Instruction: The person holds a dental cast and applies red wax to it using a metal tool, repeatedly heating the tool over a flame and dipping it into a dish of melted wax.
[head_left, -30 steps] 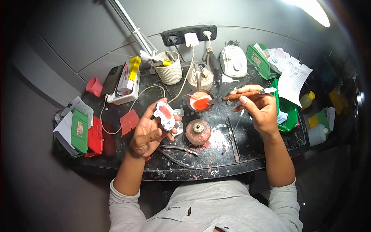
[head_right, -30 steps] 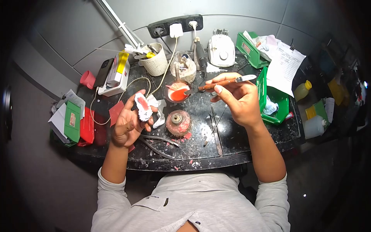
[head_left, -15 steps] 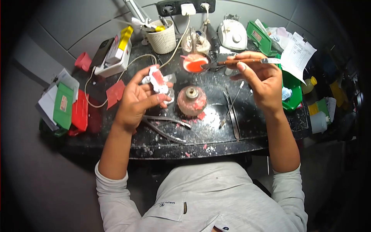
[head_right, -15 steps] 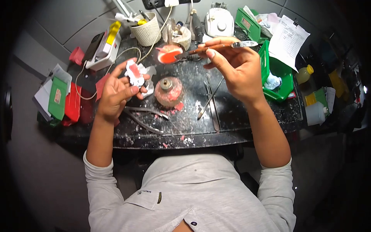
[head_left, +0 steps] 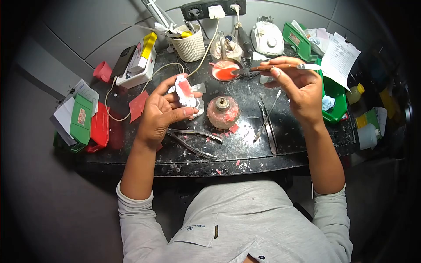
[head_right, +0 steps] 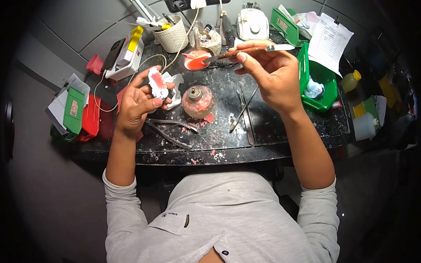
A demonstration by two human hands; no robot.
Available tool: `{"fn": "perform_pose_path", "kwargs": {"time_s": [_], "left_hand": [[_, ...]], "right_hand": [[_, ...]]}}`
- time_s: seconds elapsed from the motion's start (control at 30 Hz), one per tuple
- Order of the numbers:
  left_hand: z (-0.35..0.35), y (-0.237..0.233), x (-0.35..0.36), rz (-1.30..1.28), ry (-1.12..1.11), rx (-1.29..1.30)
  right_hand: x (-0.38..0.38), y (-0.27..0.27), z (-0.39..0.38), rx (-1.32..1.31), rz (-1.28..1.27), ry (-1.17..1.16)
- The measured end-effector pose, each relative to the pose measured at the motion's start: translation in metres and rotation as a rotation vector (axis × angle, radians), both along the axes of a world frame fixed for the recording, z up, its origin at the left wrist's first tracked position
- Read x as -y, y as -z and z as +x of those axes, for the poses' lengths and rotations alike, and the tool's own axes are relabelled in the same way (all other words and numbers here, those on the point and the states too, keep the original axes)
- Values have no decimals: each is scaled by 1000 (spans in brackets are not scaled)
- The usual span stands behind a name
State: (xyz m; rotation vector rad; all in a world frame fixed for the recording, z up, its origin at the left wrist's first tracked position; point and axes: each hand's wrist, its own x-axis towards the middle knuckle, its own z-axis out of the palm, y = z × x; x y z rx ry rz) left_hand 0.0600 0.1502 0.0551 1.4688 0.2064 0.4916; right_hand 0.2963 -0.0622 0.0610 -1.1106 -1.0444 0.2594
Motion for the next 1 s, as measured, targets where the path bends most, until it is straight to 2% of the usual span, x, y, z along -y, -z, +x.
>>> {"fn": "perform_pose_path", "kwargs": {"time_s": [0.1,0.17,0.3,0.43,0.53,0.6,0.63,0.7,1.0], "left_hand": [[-2,1,-1,58,-14,-4],[-6,0,-5,39,22,-41],[-9,-3,0,68,65,-108],[-9,3,-2,26,104,-3],[-14,0,-9,34,176,-105],[-16,3,-14,130,342,-352],[-16,1,-15,131,442,-380],[-11,11,-10,136,506,-229],[-8,7,-6,116,491,-207]], "right_hand": [[5,-3,3,-51,9,-4],[8,-4,2,-121,-22,-163],[6,1,-4,-103,-60,-210],[4,2,-6,-92,-69,-206],[4,2,-6,-90,-81,-194],[4,2,-7,-90,-79,-198],[4,2,-7,-90,-76,-200],[4,3,-7,-88,-63,-193],[13,-4,2,-158,-75,-139]]}}
